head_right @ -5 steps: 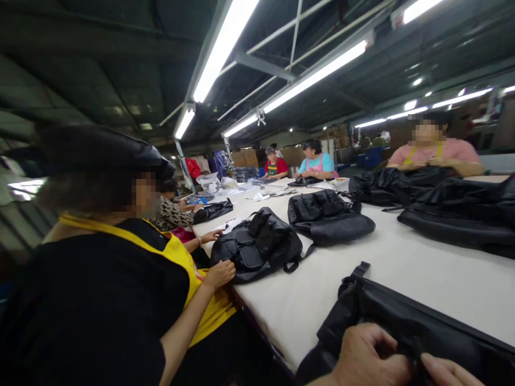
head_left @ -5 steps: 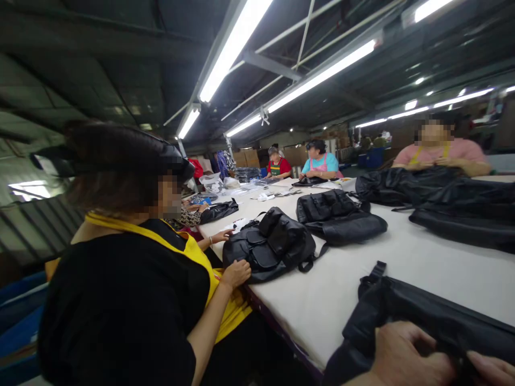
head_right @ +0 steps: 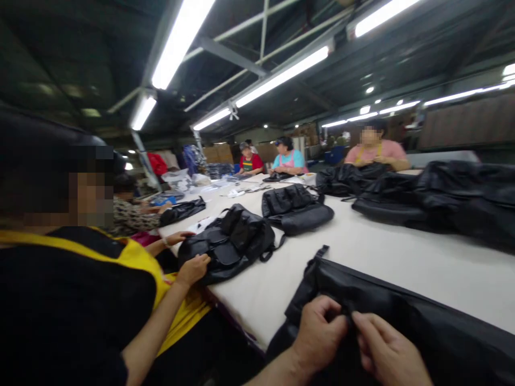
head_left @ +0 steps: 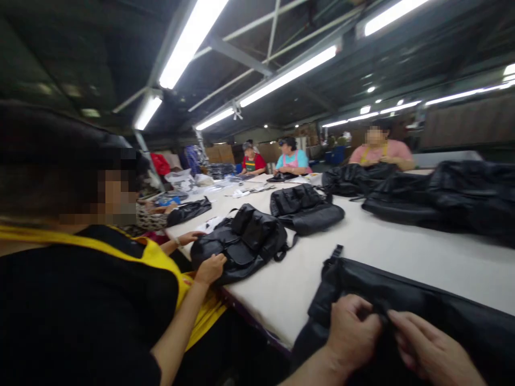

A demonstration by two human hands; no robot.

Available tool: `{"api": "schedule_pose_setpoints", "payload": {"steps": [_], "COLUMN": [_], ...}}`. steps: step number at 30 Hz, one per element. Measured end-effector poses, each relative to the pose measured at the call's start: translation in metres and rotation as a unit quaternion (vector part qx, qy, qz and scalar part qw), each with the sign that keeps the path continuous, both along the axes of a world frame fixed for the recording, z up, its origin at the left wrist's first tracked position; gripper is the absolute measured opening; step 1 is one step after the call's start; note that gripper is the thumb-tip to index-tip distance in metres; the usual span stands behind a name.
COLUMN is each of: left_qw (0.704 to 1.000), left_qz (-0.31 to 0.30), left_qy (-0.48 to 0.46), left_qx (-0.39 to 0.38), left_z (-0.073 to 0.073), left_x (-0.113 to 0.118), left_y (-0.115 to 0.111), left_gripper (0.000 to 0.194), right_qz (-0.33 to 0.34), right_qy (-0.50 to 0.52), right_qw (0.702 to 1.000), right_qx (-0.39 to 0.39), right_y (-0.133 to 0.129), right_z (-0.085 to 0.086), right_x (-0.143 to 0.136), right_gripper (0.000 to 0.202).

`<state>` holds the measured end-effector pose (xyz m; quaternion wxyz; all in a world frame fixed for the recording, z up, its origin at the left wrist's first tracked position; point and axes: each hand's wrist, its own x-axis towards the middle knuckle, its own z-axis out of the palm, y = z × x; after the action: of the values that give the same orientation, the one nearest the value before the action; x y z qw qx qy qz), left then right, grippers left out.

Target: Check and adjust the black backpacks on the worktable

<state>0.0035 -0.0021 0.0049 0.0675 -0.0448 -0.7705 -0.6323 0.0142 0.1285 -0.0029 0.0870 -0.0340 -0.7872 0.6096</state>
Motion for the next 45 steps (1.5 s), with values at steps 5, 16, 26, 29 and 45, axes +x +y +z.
{"api": "schedule_pose_setpoints", "payload": {"steps": [5, 16, 26, 29, 45], "left_qw": [0.999, 0.997, 0.997, 0.998, 0.997], "left_qz": [-0.045, -0.069, -0.064, -0.052, -0.019], "left_qy": [0.011, 0.017, 0.035, 0.042, 0.021], "left_qx": [-0.009, -0.002, 0.005, 0.008, 0.072], "left_z": [-0.001, -0.005, -0.012, -0.014, -0.030], "left_x": [-0.006, -0.007, -0.010, -0.010, -0.013], "left_y": [-0.007, -0.011, -0.011, -0.010, -0.008], "left_gripper": [0.014, 0.021, 0.021, 0.017, 0.005], "right_qz": [0.011, -0.014, -0.055, -0.071, 0.092], "right_qy": [-0.091, -0.092, -0.052, -0.010, -0.036], "right_qw": [0.991, 0.988, 0.997, 0.997, 0.995], "right_qx": [-0.101, -0.120, -0.035, 0.016, 0.026], "right_y": [-0.023, -0.028, -0.035, -0.035, -0.016], "right_z": [0.019, 0.021, 0.025, 0.026, -0.005], "right_x": [0.013, 0.009, -0.006, -0.003, -0.004], "right_gripper": [0.038, 0.029, 0.027, 0.022, 0.048]}}
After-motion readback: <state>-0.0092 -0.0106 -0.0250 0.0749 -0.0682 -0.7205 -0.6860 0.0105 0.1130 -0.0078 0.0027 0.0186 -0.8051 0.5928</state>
